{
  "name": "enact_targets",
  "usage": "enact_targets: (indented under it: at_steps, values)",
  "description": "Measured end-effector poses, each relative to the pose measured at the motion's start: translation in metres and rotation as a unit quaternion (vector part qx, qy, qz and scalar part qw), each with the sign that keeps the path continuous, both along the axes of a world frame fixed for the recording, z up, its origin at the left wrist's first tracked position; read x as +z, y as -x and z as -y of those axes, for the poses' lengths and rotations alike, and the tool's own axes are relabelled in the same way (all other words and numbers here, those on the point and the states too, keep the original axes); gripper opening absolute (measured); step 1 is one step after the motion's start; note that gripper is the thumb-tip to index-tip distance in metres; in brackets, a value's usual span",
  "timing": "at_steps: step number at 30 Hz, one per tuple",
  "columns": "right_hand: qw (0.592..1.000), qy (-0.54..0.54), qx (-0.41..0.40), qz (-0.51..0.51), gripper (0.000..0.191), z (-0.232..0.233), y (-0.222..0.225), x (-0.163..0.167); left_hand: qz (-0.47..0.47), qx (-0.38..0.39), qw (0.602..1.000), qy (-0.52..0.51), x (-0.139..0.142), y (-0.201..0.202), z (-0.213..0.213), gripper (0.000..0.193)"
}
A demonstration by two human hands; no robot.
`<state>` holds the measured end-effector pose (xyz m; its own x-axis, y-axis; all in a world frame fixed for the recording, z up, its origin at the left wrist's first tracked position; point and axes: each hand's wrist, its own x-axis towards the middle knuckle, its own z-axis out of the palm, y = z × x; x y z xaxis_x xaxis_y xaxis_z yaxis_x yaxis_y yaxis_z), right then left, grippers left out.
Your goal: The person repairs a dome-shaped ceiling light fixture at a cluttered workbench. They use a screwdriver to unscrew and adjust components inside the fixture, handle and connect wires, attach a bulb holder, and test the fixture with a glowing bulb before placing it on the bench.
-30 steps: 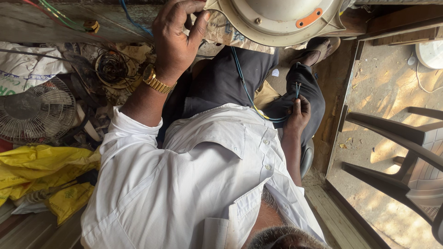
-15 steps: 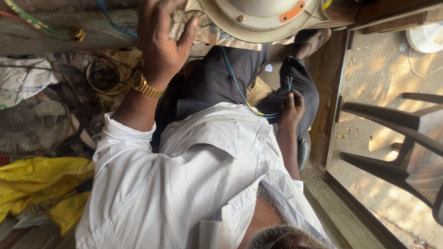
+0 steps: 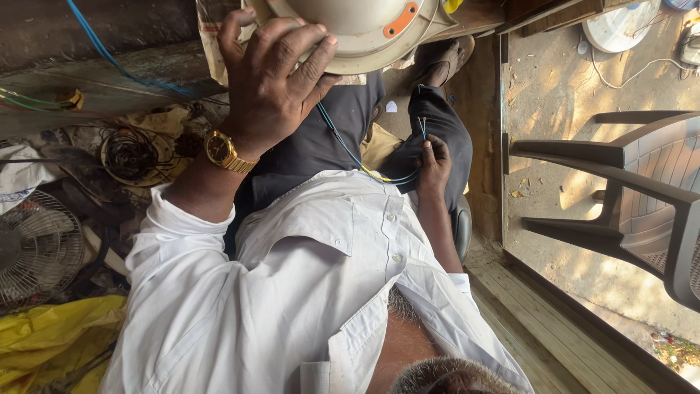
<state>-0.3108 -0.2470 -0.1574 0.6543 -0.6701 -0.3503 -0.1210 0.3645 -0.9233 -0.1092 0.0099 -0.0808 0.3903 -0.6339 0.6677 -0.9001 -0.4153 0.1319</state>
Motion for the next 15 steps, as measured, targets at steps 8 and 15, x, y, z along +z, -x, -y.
enact_targets:
  at_steps: [8,15]
  values:
    - [1.000,0.000,0.004,-0.006,0.017,-0.0012,-0.0019,0.0034,-0.010,-0.003,0.999,0.045,0.0034,0.0024,0.0067,0.048]
    - [1.000,-0.002,-0.003,-0.006,0.016,-0.0030,-0.0021,0.0029,-0.008,-0.003,0.999,0.045,0.0028,0.0038,0.0087,0.049]
